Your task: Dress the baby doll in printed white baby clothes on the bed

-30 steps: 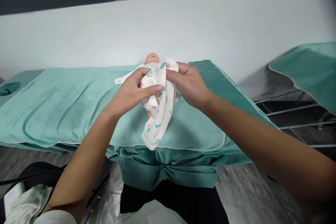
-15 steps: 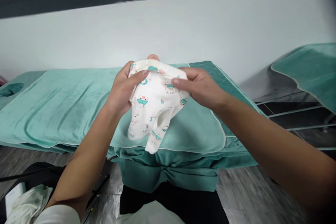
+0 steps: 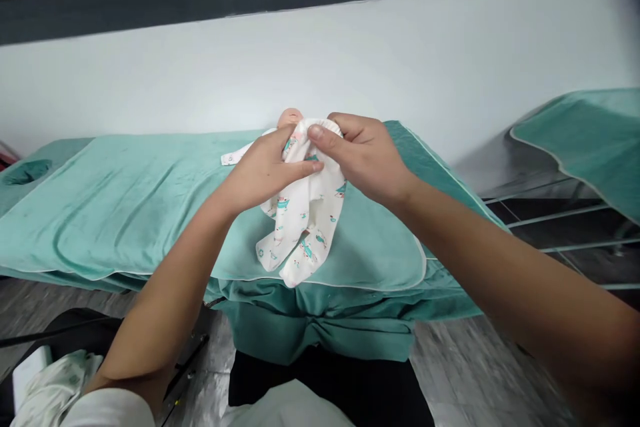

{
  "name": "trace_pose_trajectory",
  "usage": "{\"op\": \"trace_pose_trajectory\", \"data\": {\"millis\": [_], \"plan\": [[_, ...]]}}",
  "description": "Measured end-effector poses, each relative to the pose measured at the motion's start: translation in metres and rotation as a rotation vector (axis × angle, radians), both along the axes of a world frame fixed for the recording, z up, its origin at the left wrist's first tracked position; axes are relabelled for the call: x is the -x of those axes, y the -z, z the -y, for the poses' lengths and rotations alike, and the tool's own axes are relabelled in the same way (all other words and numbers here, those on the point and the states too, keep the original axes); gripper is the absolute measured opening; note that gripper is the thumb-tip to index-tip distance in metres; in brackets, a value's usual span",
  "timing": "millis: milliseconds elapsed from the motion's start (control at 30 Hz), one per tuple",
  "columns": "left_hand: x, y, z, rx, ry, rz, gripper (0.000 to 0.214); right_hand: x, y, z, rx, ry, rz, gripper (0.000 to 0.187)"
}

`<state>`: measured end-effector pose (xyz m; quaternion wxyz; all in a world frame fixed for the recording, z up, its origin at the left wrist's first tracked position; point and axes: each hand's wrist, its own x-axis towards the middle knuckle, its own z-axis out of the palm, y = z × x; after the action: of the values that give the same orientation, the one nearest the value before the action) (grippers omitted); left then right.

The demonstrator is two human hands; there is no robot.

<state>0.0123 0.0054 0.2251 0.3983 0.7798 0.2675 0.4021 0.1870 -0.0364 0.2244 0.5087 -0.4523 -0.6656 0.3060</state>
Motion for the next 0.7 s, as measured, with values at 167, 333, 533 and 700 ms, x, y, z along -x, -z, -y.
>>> {"op": "trace_pose_trajectory", "data": {"millis": [167,333,533,700], "plan": [[0.009,0.016,-0.019,0.161,-0.115,0.254,0.026,-0.022,0.022,0.001,0.251,-0.263,0.201,0.041],[0.004,0.026,-0.022,0.302,-0.042,0.292,0.036,-0.025,0.044,-0.002,0.299,-0.228,0.066,0.040],[0.007,0.026,0.001,0.277,0.253,-0.117,0.033,-0.011,0.039,-0.015,0.090,0.066,-0.186,0.042],[0.005,0.039,-0.006,0.394,0.202,0.063,0.032,-0.014,0.044,-0.017,0.183,0.094,-0.279,0.046]]}}
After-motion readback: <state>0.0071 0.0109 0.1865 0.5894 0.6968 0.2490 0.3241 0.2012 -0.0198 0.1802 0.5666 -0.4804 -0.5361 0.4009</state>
